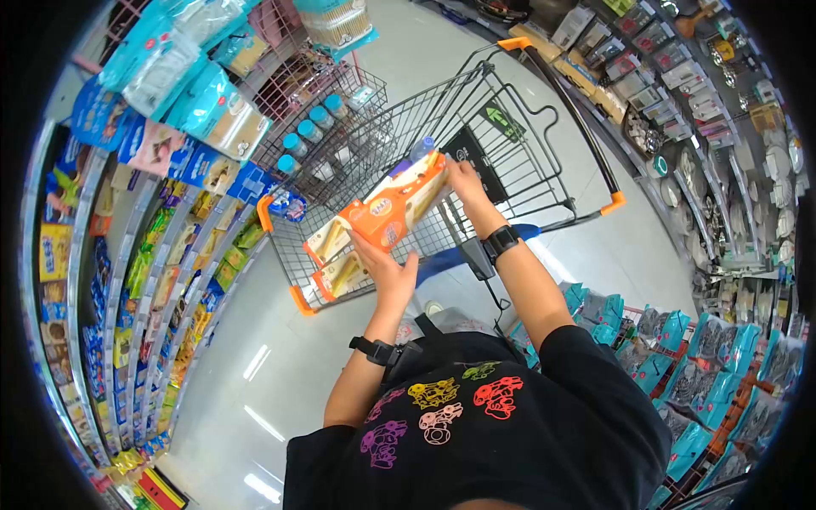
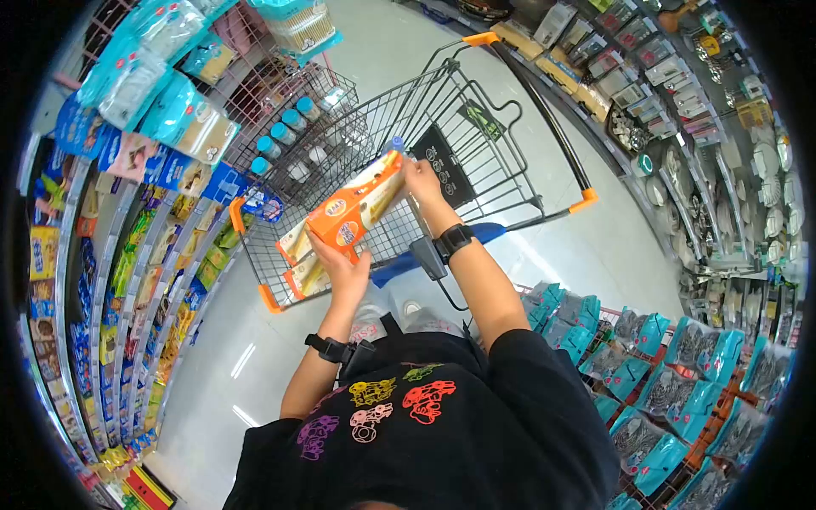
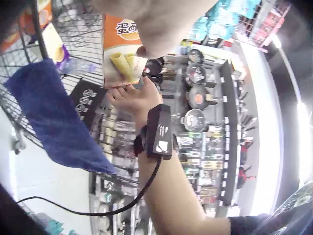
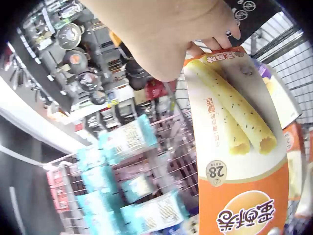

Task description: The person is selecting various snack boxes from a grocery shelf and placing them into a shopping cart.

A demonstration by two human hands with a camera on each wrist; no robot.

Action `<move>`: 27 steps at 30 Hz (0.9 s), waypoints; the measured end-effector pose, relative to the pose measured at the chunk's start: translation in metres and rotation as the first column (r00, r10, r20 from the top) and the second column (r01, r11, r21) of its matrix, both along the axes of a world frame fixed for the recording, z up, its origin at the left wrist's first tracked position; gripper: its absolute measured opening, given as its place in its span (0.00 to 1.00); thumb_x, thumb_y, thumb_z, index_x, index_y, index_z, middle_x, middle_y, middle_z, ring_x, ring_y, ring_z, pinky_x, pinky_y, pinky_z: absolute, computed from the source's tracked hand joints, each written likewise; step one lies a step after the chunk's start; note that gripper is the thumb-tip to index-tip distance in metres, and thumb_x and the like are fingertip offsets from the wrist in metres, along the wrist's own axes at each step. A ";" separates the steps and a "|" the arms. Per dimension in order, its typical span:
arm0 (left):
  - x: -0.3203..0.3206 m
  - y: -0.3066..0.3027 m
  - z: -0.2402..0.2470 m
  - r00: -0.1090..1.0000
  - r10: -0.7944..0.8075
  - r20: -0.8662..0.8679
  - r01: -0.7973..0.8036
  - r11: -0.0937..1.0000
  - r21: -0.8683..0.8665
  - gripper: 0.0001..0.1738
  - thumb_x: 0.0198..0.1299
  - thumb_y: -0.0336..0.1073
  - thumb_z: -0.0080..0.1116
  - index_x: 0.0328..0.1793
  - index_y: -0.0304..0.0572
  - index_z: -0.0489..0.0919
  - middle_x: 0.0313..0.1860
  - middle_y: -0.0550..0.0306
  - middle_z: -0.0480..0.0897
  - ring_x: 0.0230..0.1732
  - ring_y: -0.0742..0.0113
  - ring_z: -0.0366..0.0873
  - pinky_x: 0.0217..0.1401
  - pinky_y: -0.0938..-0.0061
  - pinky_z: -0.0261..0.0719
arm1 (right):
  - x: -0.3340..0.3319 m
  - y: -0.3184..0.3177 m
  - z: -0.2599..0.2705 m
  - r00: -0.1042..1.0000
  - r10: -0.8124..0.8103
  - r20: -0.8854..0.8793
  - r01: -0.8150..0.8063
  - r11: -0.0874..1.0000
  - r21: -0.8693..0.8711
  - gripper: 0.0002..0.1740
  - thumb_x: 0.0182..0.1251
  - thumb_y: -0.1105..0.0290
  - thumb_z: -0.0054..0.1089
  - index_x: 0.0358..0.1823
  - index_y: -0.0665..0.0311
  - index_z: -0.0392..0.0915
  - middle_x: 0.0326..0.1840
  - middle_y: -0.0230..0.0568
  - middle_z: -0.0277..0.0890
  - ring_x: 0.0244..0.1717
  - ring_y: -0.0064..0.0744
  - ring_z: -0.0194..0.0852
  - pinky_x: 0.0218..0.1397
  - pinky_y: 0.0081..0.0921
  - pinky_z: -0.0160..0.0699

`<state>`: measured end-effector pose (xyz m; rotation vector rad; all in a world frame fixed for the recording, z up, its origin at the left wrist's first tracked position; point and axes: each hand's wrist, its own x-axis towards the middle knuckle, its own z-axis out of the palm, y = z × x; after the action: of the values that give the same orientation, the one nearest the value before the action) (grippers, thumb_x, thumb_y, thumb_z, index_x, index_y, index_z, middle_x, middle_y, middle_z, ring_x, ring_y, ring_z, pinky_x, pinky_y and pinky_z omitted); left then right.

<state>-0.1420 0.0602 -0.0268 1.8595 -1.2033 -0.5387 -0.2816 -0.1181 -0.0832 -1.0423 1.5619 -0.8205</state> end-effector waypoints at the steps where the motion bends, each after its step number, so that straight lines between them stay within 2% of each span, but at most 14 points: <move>1: -0.007 0.006 0.018 0.998 0.009 -0.067 -0.014 0.996 -0.083 0.60 0.42 0.30 0.62 0.70 0.29 0.29 0.71 0.32 0.39 0.73 0.40 0.36 0.73 0.56 0.37 | -0.004 0.012 0.029 0.996 -0.014 0.088 0.023 0.995 -0.096 0.24 0.61 0.49 0.50 0.34 0.68 0.72 0.31 0.43 0.74 0.34 0.30 0.70 0.41 0.27 0.68; 2: -0.011 0.013 0.039 0.991 0.013 -0.132 -0.035 0.986 -0.162 0.59 0.42 0.29 0.62 0.71 0.30 0.29 0.71 0.32 0.40 0.73 0.41 0.37 0.73 0.57 0.39 | -0.009 0.023 0.051 0.988 -0.005 0.155 0.018 0.996 -0.086 0.20 0.63 0.54 0.51 0.35 0.67 0.72 0.29 0.37 0.71 0.33 0.23 0.64 0.38 0.22 0.64; 3: -0.013 0.021 0.059 0.981 0.011 -0.192 -0.058 0.969 -0.239 0.59 0.42 0.27 0.61 0.71 0.31 0.29 0.71 0.33 0.40 0.73 0.43 0.38 0.73 0.57 0.41 | -0.013 0.037 0.071 0.981 0.000 0.196 0.027 0.991 -0.133 0.18 0.65 0.56 0.49 0.35 0.67 0.72 0.31 0.36 0.71 0.34 0.22 0.64 0.40 0.21 0.64; 4: -0.015 0.027 0.078 0.887 -0.061 -0.458 -0.099 0.943 -0.318 0.56 0.42 0.23 0.59 0.72 0.32 0.32 0.71 0.37 0.43 0.73 0.48 0.41 0.72 0.60 0.47 | -0.014 0.052 0.090 0.971 0.010 0.239 0.036 0.982 -0.187 0.17 0.66 0.58 0.48 0.35 0.67 0.72 0.32 0.35 0.71 0.36 0.21 0.64 0.41 0.19 0.63; 7: -0.003 0.054 0.125 0.991 0.018 -0.130 -0.063 0.935 -0.349 0.55 0.42 0.23 0.58 0.72 0.33 0.35 0.72 0.40 0.42 0.72 0.50 0.44 0.71 0.62 0.50 | -0.013 0.095 0.147 0.925 0.042 0.377 0.066 0.961 -0.268 0.13 0.69 0.63 0.45 0.39 0.67 0.71 0.35 0.33 0.71 0.36 0.19 0.64 0.43 0.16 0.64; 8: -0.001 0.060 0.138 0.969 -0.021 -0.245 -0.095 0.888 -0.449 0.52 0.43 0.24 0.57 0.72 0.33 0.39 0.72 0.41 0.45 0.73 0.50 0.44 0.71 0.63 0.49 | -0.014 0.111 0.164 0.920 0.059 0.388 0.066 0.952 -0.299 0.13 0.69 0.64 0.44 0.40 0.68 0.71 0.36 0.32 0.71 0.37 0.19 0.65 0.44 0.16 0.64; 11: 0.007 0.087 0.177 0.989 0.010 -0.146 -0.082 0.864 -0.496 0.49 0.43 0.25 0.56 0.72 0.32 0.43 0.71 0.40 0.48 0.73 0.48 0.43 0.72 0.61 0.44 | -0.017 0.154 0.202 0.892 0.096 0.441 0.107 0.904 -0.413 0.12 0.68 0.68 0.43 0.45 0.69 0.69 0.39 0.34 0.71 0.43 0.20 0.66 0.49 0.18 0.64; 14: 0.010 0.106 0.204 0.992 0.094 0.080 -0.036 0.837 -0.546 0.46 0.43 0.27 0.56 0.70 0.32 0.47 0.70 0.40 0.51 0.74 0.44 0.40 0.72 0.57 0.40 | -0.016 0.189 0.235 0.882 0.065 0.467 0.216 0.826 -0.521 0.12 0.64 0.75 0.45 0.48 0.71 0.65 0.48 0.40 0.69 0.52 0.25 0.65 0.56 0.22 0.62; 15: 0.012 0.112 0.211 0.985 0.111 0.131 -0.021 0.835 -0.550 0.46 0.43 0.27 0.56 0.70 0.32 0.48 0.70 0.40 0.51 0.74 0.43 0.39 0.72 0.56 0.40 | -0.012 0.200 0.244 0.905 0.013 0.425 0.269 0.756 -0.597 0.13 0.67 0.71 0.40 0.49 0.69 0.68 0.46 0.35 0.68 0.49 0.21 0.66 0.54 0.20 0.64; 16: 0.019 0.118 0.214 0.982 0.096 0.161 0.010 0.830 -0.557 0.47 0.43 0.29 0.58 0.71 0.33 0.48 0.71 0.41 0.51 0.74 0.43 0.39 0.72 0.54 0.40 | -0.008 0.205 0.247 0.874 0.019 0.486 0.318 0.733 -0.601 0.13 0.67 0.71 0.40 0.49 0.69 0.68 0.47 0.36 0.68 0.50 0.22 0.65 0.55 0.20 0.63; 20: 0.054 0.162 0.236 0.987 0.037 0.154 0.061 0.805 -0.589 0.50 0.42 0.33 0.61 0.71 0.35 0.47 0.71 0.42 0.51 0.74 0.44 0.40 0.72 0.55 0.42 | 0.030 0.231 0.283 0.791 0.091 0.604 0.410 0.654 -0.635 0.14 0.66 0.72 0.40 0.50 0.69 0.68 0.48 0.36 0.67 0.53 0.23 0.63 0.58 0.20 0.60; 21: 0.069 0.178 0.243 0.987 0.042 0.157 0.059 0.810 -0.584 0.51 0.42 0.34 0.62 0.72 0.35 0.47 0.71 0.42 0.50 0.74 0.44 0.40 0.72 0.56 0.42 | 0.042 0.235 0.287 0.824 0.105 0.557 0.384 0.620 -0.684 0.14 0.65 0.73 0.40 0.49 0.71 0.68 0.48 0.36 0.67 0.53 0.23 0.64 0.58 0.19 0.59; 23: 0.098 0.210 0.251 0.988 0.081 0.134 0.013 0.809 -0.588 0.53 0.41 0.36 0.65 0.72 0.36 0.47 0.71 0.42 0.51 0.73 0.45 0.42 0.71 0.57 0.45 | 0.071 0.247 0.293 0.792 0.207 0.574 0.354 0.611 -0.708 0.17 0.61 0.76 0.38 0.48 0.73 0.70 0.50 0.42 0.70 0.55 0.30 0.65 0.60 0.26 0.59; 27: 0.155 0.282 0.258 0.978 0.200 0.055 -0.125 0.778 -0.616 0.55 0.40 0.38 0.68 0.72 0.36 0.47 0.68 0.43 0.54 0.69 0.48 0.50 0.68 0.60 0.52 | 0.148 0.289 0.300 0.791 0.366 0.491 0.218 0.580 -0.785 0.20 0.60 0.74 0.38 0.53 0.75 0.69 0.54 0.45 0.70 0.57 0.32 0.66 0.62 0.29 0.60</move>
<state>0.0131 0.3418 0.2313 1.4172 -1.1046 0.0735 -0.1339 0.1707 0.2172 -1.2736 0.4889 -1.7181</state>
